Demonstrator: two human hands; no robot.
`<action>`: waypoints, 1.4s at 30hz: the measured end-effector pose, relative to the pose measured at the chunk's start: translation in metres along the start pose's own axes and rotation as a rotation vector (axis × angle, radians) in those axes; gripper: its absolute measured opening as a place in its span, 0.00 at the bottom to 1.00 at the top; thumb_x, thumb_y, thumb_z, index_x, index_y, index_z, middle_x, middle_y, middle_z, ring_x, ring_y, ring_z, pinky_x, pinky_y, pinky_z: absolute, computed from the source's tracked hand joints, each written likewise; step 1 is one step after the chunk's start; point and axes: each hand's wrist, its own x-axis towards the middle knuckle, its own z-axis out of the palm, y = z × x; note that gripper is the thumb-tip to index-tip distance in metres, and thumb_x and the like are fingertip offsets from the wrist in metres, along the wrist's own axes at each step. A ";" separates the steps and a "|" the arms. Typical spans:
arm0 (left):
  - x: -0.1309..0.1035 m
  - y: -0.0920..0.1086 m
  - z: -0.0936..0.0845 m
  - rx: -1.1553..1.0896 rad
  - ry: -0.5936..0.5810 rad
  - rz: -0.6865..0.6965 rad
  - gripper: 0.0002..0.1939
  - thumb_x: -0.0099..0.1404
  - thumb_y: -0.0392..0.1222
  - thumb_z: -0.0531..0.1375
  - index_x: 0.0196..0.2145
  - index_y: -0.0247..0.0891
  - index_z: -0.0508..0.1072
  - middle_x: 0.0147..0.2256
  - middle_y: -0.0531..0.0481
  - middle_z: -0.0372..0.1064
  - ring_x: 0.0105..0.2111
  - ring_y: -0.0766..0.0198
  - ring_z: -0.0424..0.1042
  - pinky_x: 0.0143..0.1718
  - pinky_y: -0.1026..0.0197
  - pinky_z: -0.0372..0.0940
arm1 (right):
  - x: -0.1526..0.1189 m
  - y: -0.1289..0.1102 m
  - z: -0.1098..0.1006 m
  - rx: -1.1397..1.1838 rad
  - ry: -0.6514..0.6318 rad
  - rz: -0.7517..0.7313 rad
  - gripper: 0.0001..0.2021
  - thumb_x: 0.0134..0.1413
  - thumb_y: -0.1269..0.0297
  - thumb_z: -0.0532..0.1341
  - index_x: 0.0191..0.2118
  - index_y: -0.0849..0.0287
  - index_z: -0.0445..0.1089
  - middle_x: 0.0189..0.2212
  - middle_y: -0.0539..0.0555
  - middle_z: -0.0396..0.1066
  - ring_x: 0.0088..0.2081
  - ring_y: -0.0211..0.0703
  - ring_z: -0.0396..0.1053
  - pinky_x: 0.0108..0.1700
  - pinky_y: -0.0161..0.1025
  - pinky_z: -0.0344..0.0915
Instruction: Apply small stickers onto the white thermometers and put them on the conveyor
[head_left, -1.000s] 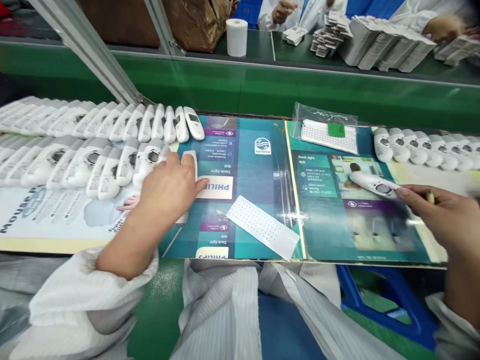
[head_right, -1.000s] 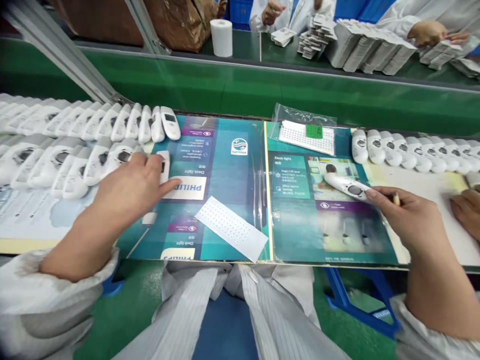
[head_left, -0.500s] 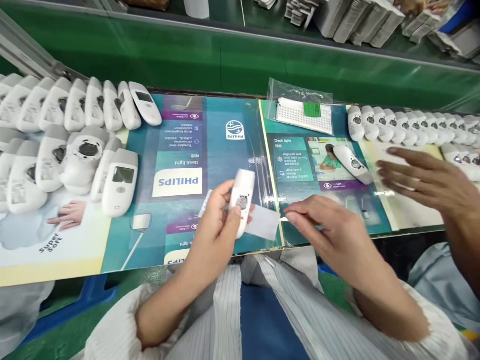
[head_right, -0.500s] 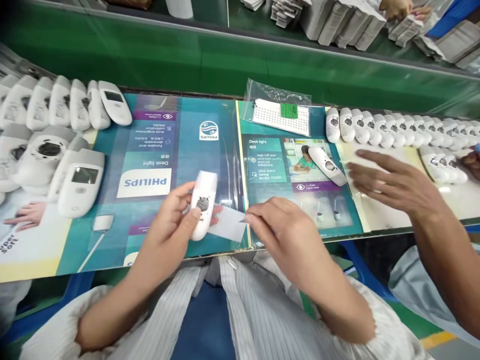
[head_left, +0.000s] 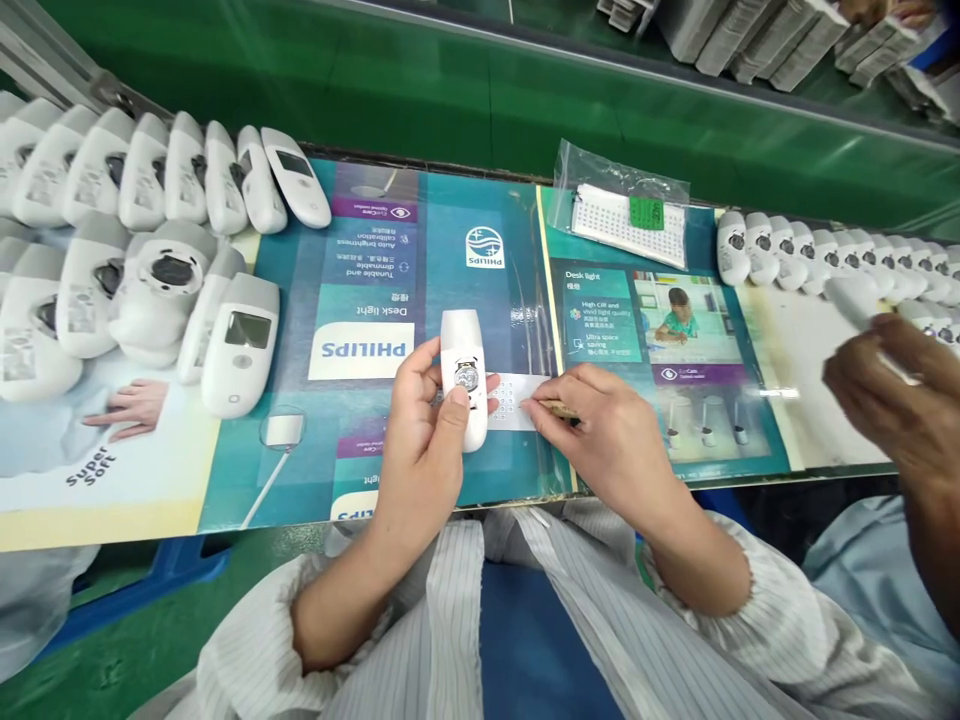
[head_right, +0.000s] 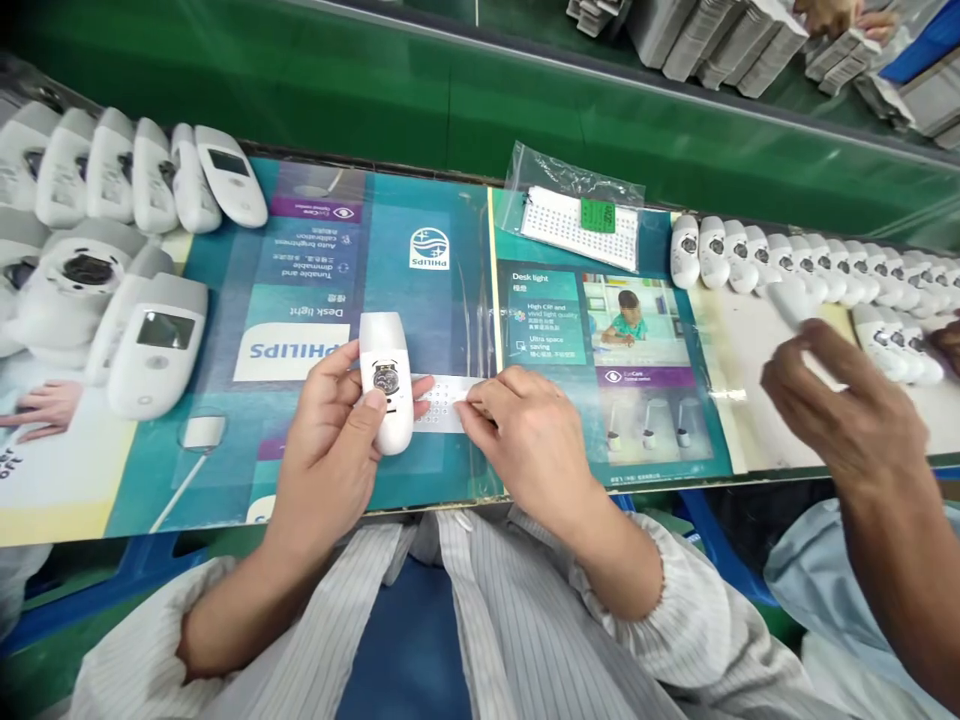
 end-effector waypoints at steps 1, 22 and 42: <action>0.000 0.001 0.000 -0.002 0.002 -0.004 0.22 0.71 0.44 0.59 0.60 0.46 0.59 0.56 0.46 0.65 0.49 0.57 0.77 0.49 0.55 0.75 | 0.000 -0.001 0.000 -0.002 -0.001 -0.002 0.08 0.64 0.63 0.62 0.35 0.58 0.76 0.31 0.54 0.73 0.33 0.43 0.72 0.35 0.38 0.64; 0.002 0.033 -0.004 0.572 -0.176 0.086 0.15 0.67 0.39 0.58 0.51 0.41 0.74 0.42 0.52 0.76 0.39 0.60 0.74 0.37 0.61 0.67 | 0.014 -0.017 -0.048 0.373 0.034 -0.014 0.06 0.57 0.65 0.68 0.29 0.55 0.73 0.27 0.48 0.71 0.30 0.37 0.69 0.29 0.34 0.64; -0.006 0.041 0.000 0.691 -0.393 0.170 0.18 0.63 0.31 0.56 0.47 0.40 0.79 0.43 0.50 0.78 0.43 0.59 0.76 0.45 0.58 0.67 | 0.020 -0.026 -0.044 0.252 -0.102 -0.212 0.03 0.58 0.68 0.66 0.33 0.59 0.75 0.29 0.49 0.70 0.32 0.38 0.69 0.33 0.37 0.61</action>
